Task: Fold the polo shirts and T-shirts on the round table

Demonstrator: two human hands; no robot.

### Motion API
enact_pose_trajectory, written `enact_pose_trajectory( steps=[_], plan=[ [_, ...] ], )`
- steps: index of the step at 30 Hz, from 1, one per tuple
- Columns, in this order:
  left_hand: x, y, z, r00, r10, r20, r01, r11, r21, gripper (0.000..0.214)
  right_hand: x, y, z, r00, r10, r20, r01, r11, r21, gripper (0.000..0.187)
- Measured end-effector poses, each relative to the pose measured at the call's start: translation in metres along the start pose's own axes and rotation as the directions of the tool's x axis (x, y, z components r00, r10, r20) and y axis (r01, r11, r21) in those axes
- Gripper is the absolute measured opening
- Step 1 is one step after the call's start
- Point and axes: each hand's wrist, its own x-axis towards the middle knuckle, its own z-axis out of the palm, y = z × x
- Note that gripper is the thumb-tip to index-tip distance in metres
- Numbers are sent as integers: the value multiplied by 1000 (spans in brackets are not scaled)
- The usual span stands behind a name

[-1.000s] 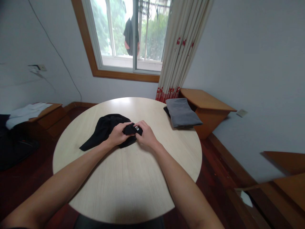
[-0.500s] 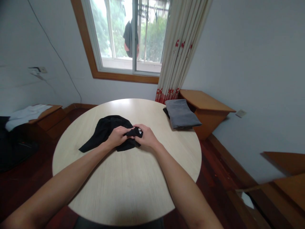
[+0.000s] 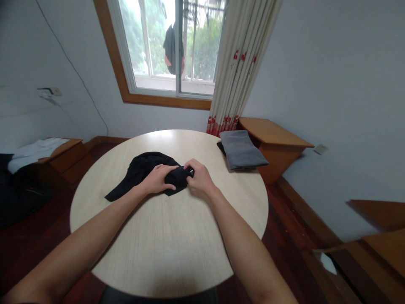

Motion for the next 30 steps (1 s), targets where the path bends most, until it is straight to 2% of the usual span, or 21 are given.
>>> enact_pose_trajectory(
  steps=[3, 7, 10, 13, 17, 20, 23, 26, 28, 29, 30],
  plan=[
    [0, -9, -6, 998, -63, -26, 65, 996, 69, 61, 2, 2, -8, 991, -3, -133, 5, 1000, 12, 21],
    [-1, -20, -24, 979, -141, -148, 160, 979, 127, 45, 4, 9, -18, 946, 63, -319, -46, 997, 58, 18],
    [-4, -27, -39, 942, -206, -264, 251, 956, 151, 42, 5, 17, -25, 896, 162, -414, -139, 987, 84, 23],
    [-6, -33, -49, 903, -235, -359, 302, 943, 141, 34, 5, 28, -31, 844, 274, -462, -236, 962, 140, 30],
    [-7, -40, -55, 861, -273, -430, 334, 940, 73, 27, 3, 47, -37, 772, 376, -513, -314, 927, 207, 34],
    [-10, -44, -56, 815, -305, -493, 355, 935, 7, 18, 1, 60, -41, 691, 433, -578, -364, 900, 239, 36],
    [-12, -47, -57, 766, -258, -588, 315, 949, -6, 12, -1, 68, -43, 633, 450, -629, -382, 889, 252, 38],
    [-10, -38, -58, 686, -140, -714, 207, 978, 7, 14, -3, 72, -42, 641, 421, -642, -362, 903, 231, 39],
    [-7, -21, -60, 620, -23, -784, 73, 997, 28, 16, -3, 74, -41, 656, 393, -644, -347, 915, 205, 39],
    [-6, -10, -61, 602, 37, -798, -3, 999, 44, 16, -3, 76, -41, 657, 384, -649, -342, 919, 198, 40],
    [-5, 1, -61, 605, 92, -791, -75, 995, 58, 14, -4, 78, -40, 653, 380, -655, -338, 920, 198, 40]
  ],
)
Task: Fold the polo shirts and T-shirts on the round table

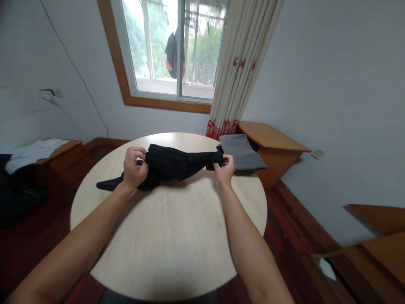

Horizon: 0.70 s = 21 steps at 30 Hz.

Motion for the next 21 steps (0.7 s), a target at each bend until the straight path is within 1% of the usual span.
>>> enact_pose_trajectory(
  steps=[1, 2, 3, 4, 5, 6, 7, 8, 9, 10, 11, 12, 13, 14, 15, 17, 18, 20, 21],
  plan=[
    [1, 12, 1, 998, 45, 41, -43, 998, -43, 13, 1, 2, 0, 1000, 2, -10, -1, 1000, 10, 41],
    [1, 23, 3, 991, 76, 114, -67, 995, -79, 12, 2, 5, 0, 1000, 7, -20, -6, 1000, 25, 42],
    [1, 32, 5, 974, 91, 206, -71, 992, -104, 15, 3, 7, 0, 1000, 14, -28, -12, 999, 43, 42],
    [-1, 39, 7, 946, 93, 309, -59, 991, -117, 24, 4, 9, 0, 999, 21, -32, -19, 998, 61, 43],
    [-4, 42, 10, 906, 83, 415, -38, 993, -116, 37, 5, 11, -1, 999, 29, -31, -27, 997, 74, 43],
    [-9, 43, 13, 852, 60, 520, -11, 995, -96, 52, 6, 12, -1, 999, 36, -29, -34, 996, 78, 45],
    [-14, 40, 16, 786, 23, 618, 15, 998, -57, 67, 6, 13, -1, 999, 42, -27, -39, 996, 79, 46],
    [-19, 35, 19, 707, -25, 707, 36, 999, -1, 80, 6, 13, -1, 999, 46, -26, -44, 996, 76, 47],
    [-25, 29, 22, 617, -86, 782, 52, 996, 69, 91, 6, 12, -1, 998, 50, -26, -48, 996, 73, 47],
    [-30, 22, 24, 529, -157, 834, 64, 987, 146, 100, 5, 11, -1, 998, 53, -28, -51, 996, 69, 47],
    [-33, 15, 26, 453, -228, 862, 72, 973, 219, 106, 5, 10, -1, 998, 52, -32, -50, 997, 67, 47],
    [-36, 9, 28, 398, -286, 872, 76, 957, 279, 107, 4, 9, 0, 998, 48, -38, -46, 997, 67, 47],
    [-38, 3, 29, 369, -331, 868, 77, 942, 326, 104, 4, 7, 0, 998, 42, -45, -39, 997, 66, 47],
    [-38, -1, 30, 363, -361, 859, 73, 930, 360, 97, 3, 6, 0, 998, 33, -49, -30, 998, 64, 47],
    [-38, -4, 31, 372, -380, 847, 65, 921, 385, 88, 2, 4, 0, 998, 22, -51, -19, 998, 60, 46],
    [-37, -8, 33, 399, -407, 822, 59, 906, 420, 65, 1, 2, 0, 999, 4, -44, -2, 999, 45, 45],
    [-37, -10, 34, 412, -424, 806, 74, 898, 435, 54, 1, 0, 0, 999, -1, -35, 3, 999, 34, 44],
    [-36, -14, 35, 451, -465, 762, 147, 881, 450, 35, 0, -2, 0, 1000, -7, -14, 7, 1000, 2, 43],
    [-36, -17, 35, 487, -486, 726, 202, 871, 447, 28, 0, -3, -1, 1000, -6, 2, 6, 1000, -13, 43]
  ],
)
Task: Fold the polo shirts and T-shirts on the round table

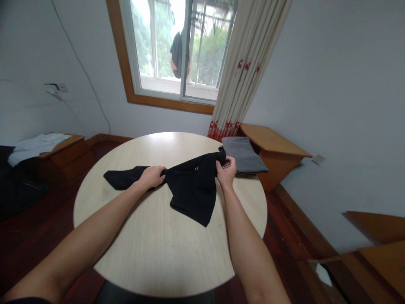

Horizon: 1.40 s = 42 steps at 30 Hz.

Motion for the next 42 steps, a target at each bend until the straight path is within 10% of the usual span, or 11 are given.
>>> enact_pose_trajectory(
  steps=[5, 11, 14, 17, 20, 23, 27, 31, 35, 42],
  plan=[
    [8, -27, -10, 920, -259, -295, 108, 889, -445, 21, -3, -6, -2, 933, 101, 347, -100, 995, -20, 44],
    [12, -33, -22, 818, -575, 3, 115, 158, -981, 16, -24, -19, 8, 596, 151, 789, -169, 984, -61, 42],
    [10, -17, -25, 851, -526, 0, 10, 17, -1000, 20, -27, -25, 12, 658, 95, 747, -116, 993, -25, 41],
    [9, -7, -31, 845, -507, -170, -162, 60, -985, 34, -20, -27, 11, 897, 1, 443, -22, 999, 41, 40],
    [10, -12, -37, 780, -588, -216, -217, 70, -974, 42, -12, -28, 8, 984, -65, 166, 51, 995, 87, 40],
    [11, -24, -40, 755, -610, -241, -206, 129, -970, 36, -15, -30, 9, 932, -47, 360, 2, 992, 124, 42],
    [9, -32, -35, 829, -417, -373, -117, 524, -844, 38, -32, -32, 14, 716, 16, 697, -77, 995, 56, 37],
    [3, -36, -19, 951, -147, -271, -15, 857, -515, 68, -39, -33, 16, 710, 8, 704, -37, 999, 25, 35],
    [1, -43, -4, 983, -135, -121, 85, 931, -355, 102, -39, -29, 16, 698, 25, 715, -20, 1000, -15, 47],
    [6, -39, 8, 980, -72, -185, 17, 959, -285, 87, -52, -23, 22, 624, 5, 781, 33, 999, -33, 83]
  ],
)
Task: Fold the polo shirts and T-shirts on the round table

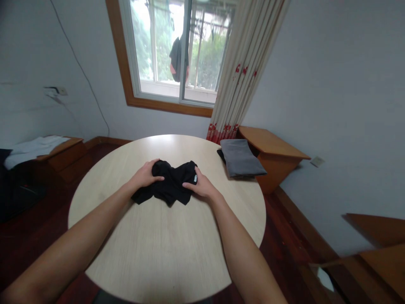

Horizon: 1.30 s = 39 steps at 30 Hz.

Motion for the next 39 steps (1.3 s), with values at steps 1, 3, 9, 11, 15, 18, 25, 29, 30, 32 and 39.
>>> enact_pose_trajectory(
  steps=[1, 3, 9, 11, 15, 18, 25, 29, 30, 32, 39],
  plan=[
    [0, 3, 1, 1000, 6, -7, -6, 1000, -8, 82, 0, 0, 2, 1000, -28, 14, 28, 1000, -10, 83],
    [0, 10, -1, 1000, 18, -22, -19, 999, -32, 69, 2, -1, 2, 998, -63, 18, 64, 997, -38, 78],
    [-1, 25, -46, 899, 74, -432, -145, 980, -135, 29, 12, 4, -26, 917, -103, -385, 69, 992, -102, 49],
    [-1, 27, -63, 784, 93, -613, -196, 975, -104, 27, 14, 8, -34, 857, -79, -509, 48, 996, -74, 46],
    [-5, 34, -70, 661, 180, -729, -258, 966, 4, 25, 15, 13, -22, 877, 16, -481, -18, 1000, 1, 47],
    [-10, 46, -51, 769, 306, -560, -333, 941, 58, 29, 12, 9, 4, 967, 48, -250, -39, 998, 43, 45],
    [-28, 75, 4, 865, 472, 169, -493, 862, 113, 82, 7, -8, 21, 997, -69, -18, 71, 982, 173, 49],
    [-22, 72, 16, 918, 337, 209, -388, 872, 299, 73, 7, -7, 10, 992, 1, -123, 23, 980, 198, 48],
    [-17, 68, 17, 938, 292, 190, -342, 875, 344, 68, 7, -6, 8, 989, 13, -148, 16, 981, 192, 47],
    [-5, 54, 15, 974, 181, 133, -221, 876, 429, 62, 6, -6, 6, 984, 23, -179, 7, 986, 167, 46],
    [38, -34, -23, 958, -233, -167, 286, 738, 611, 63, 11, 7, -32, 907, -26, -420, -3, 998, -68, 37]
  ],
)
